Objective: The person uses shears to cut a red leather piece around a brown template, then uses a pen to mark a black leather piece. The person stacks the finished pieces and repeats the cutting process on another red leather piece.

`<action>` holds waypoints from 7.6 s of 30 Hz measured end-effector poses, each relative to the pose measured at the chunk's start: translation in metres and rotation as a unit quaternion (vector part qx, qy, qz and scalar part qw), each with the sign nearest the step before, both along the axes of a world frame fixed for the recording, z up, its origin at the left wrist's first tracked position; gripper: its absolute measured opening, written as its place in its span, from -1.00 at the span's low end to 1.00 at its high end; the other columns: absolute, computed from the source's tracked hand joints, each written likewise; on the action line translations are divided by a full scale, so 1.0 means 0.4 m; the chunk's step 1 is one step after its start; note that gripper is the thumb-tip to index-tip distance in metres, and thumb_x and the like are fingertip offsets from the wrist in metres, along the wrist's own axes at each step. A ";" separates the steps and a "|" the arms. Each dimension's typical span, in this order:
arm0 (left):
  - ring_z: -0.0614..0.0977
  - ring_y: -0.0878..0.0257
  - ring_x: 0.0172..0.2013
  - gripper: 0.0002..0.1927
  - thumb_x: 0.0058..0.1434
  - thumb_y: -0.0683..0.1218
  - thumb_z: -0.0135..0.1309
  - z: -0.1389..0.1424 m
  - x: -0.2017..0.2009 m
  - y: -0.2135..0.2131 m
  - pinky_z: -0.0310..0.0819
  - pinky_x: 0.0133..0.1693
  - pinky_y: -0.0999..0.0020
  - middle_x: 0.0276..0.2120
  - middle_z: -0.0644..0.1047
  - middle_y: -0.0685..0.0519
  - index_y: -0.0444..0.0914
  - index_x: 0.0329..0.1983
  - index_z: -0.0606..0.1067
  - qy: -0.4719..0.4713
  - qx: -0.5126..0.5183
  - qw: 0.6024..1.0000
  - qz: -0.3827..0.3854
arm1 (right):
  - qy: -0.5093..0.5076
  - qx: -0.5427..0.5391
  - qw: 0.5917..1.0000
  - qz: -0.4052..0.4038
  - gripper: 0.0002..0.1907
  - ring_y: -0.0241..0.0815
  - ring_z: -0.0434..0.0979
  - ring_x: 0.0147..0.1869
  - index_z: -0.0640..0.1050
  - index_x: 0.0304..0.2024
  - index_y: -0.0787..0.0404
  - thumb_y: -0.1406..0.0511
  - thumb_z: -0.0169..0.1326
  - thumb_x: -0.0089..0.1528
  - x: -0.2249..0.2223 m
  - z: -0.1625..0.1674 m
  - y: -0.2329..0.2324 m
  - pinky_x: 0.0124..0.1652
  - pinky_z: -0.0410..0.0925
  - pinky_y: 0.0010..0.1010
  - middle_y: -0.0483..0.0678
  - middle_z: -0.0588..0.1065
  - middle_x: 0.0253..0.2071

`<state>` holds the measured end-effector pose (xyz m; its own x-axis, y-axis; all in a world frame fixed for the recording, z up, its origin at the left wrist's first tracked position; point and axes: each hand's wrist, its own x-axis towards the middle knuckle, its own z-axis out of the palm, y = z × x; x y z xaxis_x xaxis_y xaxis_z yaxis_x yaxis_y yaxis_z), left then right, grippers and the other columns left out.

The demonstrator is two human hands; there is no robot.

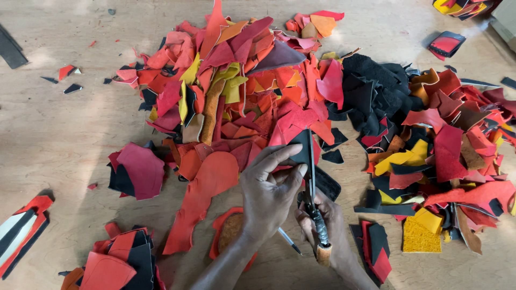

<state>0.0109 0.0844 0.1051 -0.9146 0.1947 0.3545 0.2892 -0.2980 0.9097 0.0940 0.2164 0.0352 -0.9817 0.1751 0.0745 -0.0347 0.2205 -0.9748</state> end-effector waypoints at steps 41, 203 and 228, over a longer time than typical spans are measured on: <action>0.71 0.29 -0.26 -0.72 0.09 -0.36 0.15 -0.023 -0.004 -0.146 0.60 -0.17 0.36 -0.34 0.64 -0.01 -0.31 -0.23 0.33 -0.030 -0.253 0.959 -0.124 | 0.130 0.232 0.964 -0.014 -0.66 -0.07 0.60 0.00 0.50 0.08 0.35 0.34 0.13 0.28 0.019 0.132 0.087 -0.08 0.42 -0.34 0.09 0.55 0.06; 0.41 0.00 0.09 -0.46 0.09 -0.21 0.21 -0.167 0.096 -0.322 0.31 0.17 0.13 0.39 0.31 0.11 -0.16 0.19 0.52 0.079 -0.495 0.847 -0.175 | 0.000 0.234 0.961 0.150 -0.21 -0.13 0.66 0.00 0.47 0.24 0.14 0.56 0.25 -0.08 0.006 0.029 -0.013 -0.17 0.56 -0.41 -0.06 0.62 0.04; 0.45 0.08 -0.05 -0.49 0.01 -0.02 0.33 -0.169 0.105 -0.299 0.45 0.02 0.19 0.34 0.38 0.12 -0.09 0.09 0.59 0.095 -0.519 0.838 -0.142 | -0.007 0.241 0.961 0.133 -0.21 -0.19 0.68 -0.23 0.47 0.25 0.11 0.53 0.28 -0.07 0.007 0.035 -0.019 -0.22 0.53 -0.39 -0.07 0.63 -0.06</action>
